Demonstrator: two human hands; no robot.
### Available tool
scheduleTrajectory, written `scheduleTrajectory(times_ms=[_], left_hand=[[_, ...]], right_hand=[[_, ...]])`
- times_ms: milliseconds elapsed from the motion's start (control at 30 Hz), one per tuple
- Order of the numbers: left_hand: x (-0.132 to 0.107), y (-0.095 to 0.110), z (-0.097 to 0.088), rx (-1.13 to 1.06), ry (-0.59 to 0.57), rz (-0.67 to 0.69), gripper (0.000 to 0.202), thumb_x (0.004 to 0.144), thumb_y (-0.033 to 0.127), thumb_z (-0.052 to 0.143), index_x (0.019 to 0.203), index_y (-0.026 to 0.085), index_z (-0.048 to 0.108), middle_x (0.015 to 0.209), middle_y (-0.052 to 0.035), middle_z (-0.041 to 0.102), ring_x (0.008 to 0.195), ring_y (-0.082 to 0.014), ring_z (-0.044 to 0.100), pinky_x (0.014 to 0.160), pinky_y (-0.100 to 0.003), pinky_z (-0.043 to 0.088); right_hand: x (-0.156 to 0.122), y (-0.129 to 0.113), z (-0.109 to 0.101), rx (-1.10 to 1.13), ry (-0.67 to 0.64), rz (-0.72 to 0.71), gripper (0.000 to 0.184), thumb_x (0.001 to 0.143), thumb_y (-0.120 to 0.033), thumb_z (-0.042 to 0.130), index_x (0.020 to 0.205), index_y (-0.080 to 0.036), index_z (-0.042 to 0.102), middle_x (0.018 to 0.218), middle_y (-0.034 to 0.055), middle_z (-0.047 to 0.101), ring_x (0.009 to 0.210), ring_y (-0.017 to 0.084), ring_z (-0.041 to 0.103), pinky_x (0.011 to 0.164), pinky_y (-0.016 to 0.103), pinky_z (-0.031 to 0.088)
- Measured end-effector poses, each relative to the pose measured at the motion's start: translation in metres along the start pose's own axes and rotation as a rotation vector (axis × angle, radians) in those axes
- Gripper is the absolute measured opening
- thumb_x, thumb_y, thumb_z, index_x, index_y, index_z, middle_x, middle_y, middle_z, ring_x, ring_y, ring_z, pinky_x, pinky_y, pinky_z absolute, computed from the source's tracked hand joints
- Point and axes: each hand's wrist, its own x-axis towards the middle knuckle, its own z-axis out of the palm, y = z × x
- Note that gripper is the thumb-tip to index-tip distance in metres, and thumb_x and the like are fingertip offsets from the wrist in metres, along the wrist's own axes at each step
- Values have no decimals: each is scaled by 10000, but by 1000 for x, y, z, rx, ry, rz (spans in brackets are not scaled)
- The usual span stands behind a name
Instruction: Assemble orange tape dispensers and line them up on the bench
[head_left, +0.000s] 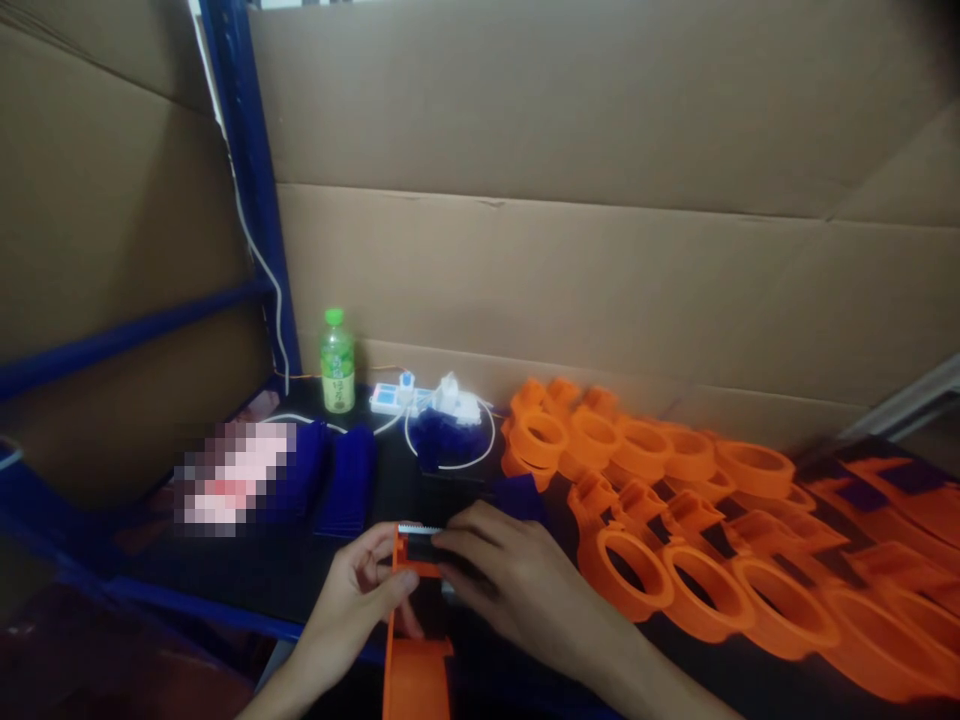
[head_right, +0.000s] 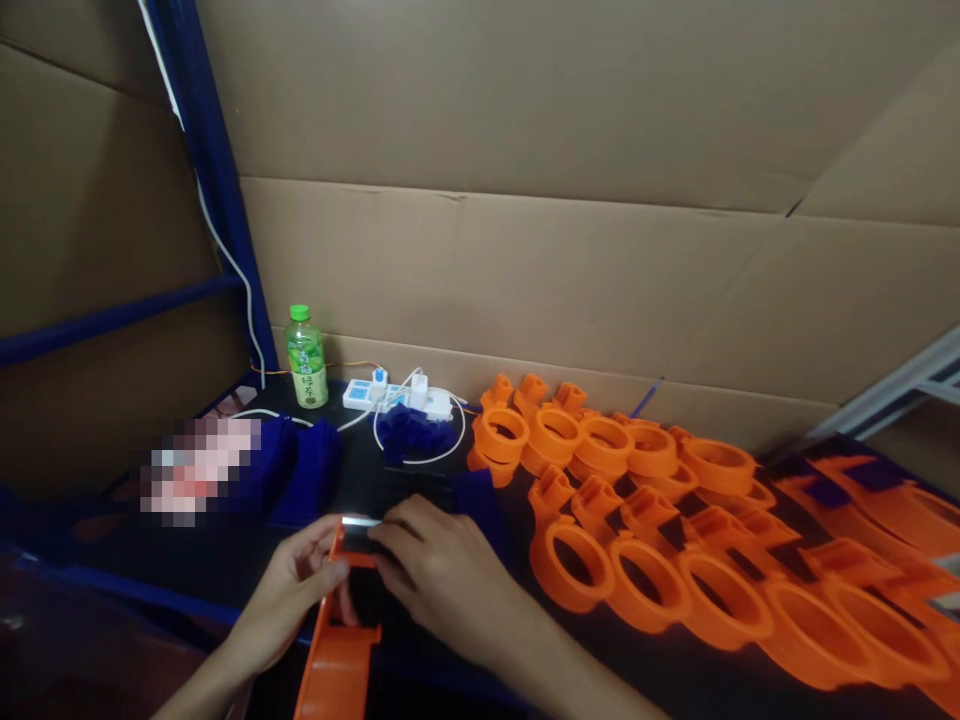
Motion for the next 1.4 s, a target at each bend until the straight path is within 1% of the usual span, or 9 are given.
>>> scheduleTrajectory(times_ms=[267, 433, 533, 733, 833, 967, 1067, 1200, 1400], left_hand=[[1, -4, -2, 41, 43, -7, 375, 854, 342, 673, 1173, 151, 623, 580, 13, 658, 449, -158, 648, 481, -229, 465], [0, 7, 2, 101, 26, -23, 391, 856, 358, 670, 1179, 143, 624, 544, 6, 679, 436, -146, 626, 499, -224, 463], [-2, 11, 6, 93, 19, -40, 381, 861, 368, 661, 1166, 142, 633, 559, -3, 685, 444, -136, 615, 508, -222, 462], [0, -3, 2, 54, 86, -64, 441, 856, 415, 651, 1216, 169, 588, 479, 41, 630, 391, -132, 577, 450, -208, 431], [1, -5, 0, 16, 89, -76, 429, 852, 423, 651, 1205, 187, 591, 456, 61, 606, 361, -123, 555, 421, -198, 405], [1, 2, 3, -43, 107, -81, 328, 838, 422, 666, 1056, 177, 641, 421, 67, 570, 332, -105, 507, 417, -200, 395], [-2, 9, 8, -84, 122, -88, 268, 871, 401, 630, 1015, 176, 640, 413, 56, 574, 337, -93, 486, 435, -197, 399], [-5, 14, 12, -100, 96, -103, 239, 892, 385, 602, 1002, 175, 637, 389, 50, 569, 325, -87, 473, 438, -191, 407], [-4, 14, 10, -141, 87, -139, 240, 892, 403, 599, 999, 191, 627, 371, 65, 531, 299, -73, 423, 442, -193, 455]], right_hand=[[2, -5, 12, -113, 62, -55, 252, 953, -204, 512, 1169, -212, 642, 979, 71, 642, 895, 168, 613, 668, 241, 515], [0, -6, 18, -79, 27, -59, 246, 957, -195, 495, 1157, -197, 639, 1003, 77, 637, 869, 156, 615, 655, 225, 517], [0, -6, 26, -53, 72, -44, 259, 963, -183, 482, 1182, -190, 622, 1013, 82, 636, 871, 149, 622, 696, 227, 525], [4, -6, 35, -3, 95, -70, 222, 954, -148, 493, 1122, -184, 632, 1022, 85, 648, 892, 146, 626, 722, 224, 528], [6, -12, 31, 79, 93, -79, 236, 965, -152, 473, 1124, -200, 640, 1037, 79, 653, 942, 149, 628, 780, 232, 533], [11, -15, 15, 227, 63, -53, 282, 981, -175, 454, 1210, -227, 611, 1125, 58, 632, 995, 131, 625, 878, 239, 521], [21, -2, -1, 161, 70, 14, 294, 994, -210, 437, 1237, -237, 602, 1140, 49, 633, 999, 132, 630, 883, 253, 521], [47, 38, -17, -205, -17, 220, 271, 976, -231, 482, 1209, -240, 621, 1190, 54, 628, 1063, 172, 613, 913, 302, 503], [89, 92, -12, -364, -109, 391, 212, 927, -261, 593, 1114, -169, 636, 1108, 104, 647, 1017, 211, 622, 873, 340, 506]])
